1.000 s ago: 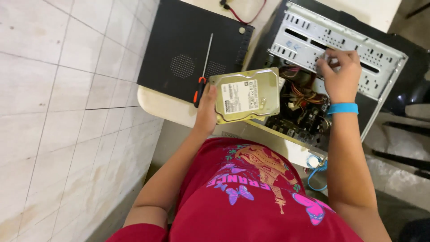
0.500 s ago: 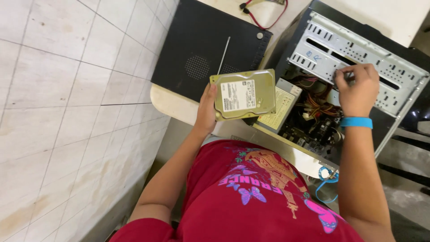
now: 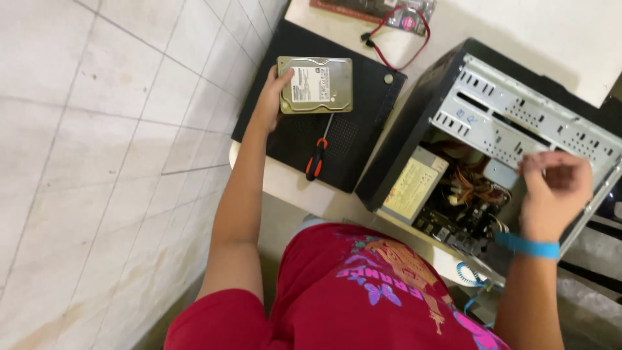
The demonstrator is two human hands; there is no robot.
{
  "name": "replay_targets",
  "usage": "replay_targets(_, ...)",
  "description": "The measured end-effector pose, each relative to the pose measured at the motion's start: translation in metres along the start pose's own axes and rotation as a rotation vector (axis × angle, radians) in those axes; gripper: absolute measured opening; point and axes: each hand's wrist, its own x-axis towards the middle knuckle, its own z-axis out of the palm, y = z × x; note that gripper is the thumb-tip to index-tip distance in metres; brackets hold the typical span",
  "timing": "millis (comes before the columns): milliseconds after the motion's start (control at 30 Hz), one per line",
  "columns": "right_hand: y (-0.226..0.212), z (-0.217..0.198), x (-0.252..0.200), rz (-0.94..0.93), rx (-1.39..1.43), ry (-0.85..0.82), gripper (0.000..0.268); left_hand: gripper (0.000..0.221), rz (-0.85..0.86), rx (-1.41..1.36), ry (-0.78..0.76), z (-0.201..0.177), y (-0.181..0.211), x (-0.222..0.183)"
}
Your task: Removing internal hardware components such as the hard drive and power supply from a computer case using a screwdriver.
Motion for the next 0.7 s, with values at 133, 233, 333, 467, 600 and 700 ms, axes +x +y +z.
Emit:
replay_targets(133, 0.022, -0.013, -0.014, 0.042, 0.068, 0.042, 0.021, 0.041, -0.026, 0.117, -0.015, -0.020, 0.008, 0.064)
replay_targets(233, 0.036, -0.027, -0.020, 0.102, -0.152, 0.010, 0.009, 0.037, -0.101, 0.121, -0.025, -0.035, 0.012, 0.105)
replay_targets(333, 0.033, -0.032, -0.021, 0.128, -0.253, 0.027, 0.009, 0.047, -0.167, 0.140, -0.039, -0.040, 0.023, 0.131)
replay_targets(467, 0.029, -0.033, -0.020, 0.079, -0.233, -0.039, 0.012, 0.055, -0.240, 0.210, -0.079, -0.030, 0.027, 0.156)
replay_targets(600, 0.040, -0.036, -0.015, 0.103, -0.201, -0.002, 0.010, 0.054, -0.192, 0.177, -0.233, -0.005, 0.005, 0.172)
replay_targets(700, 0.027, -0.024, -0.010, 0.183, -0.290, 0.024, 0.008, 0.063, -0.178, 0.248, -0.291, 0.032, -0.001, 0.159)
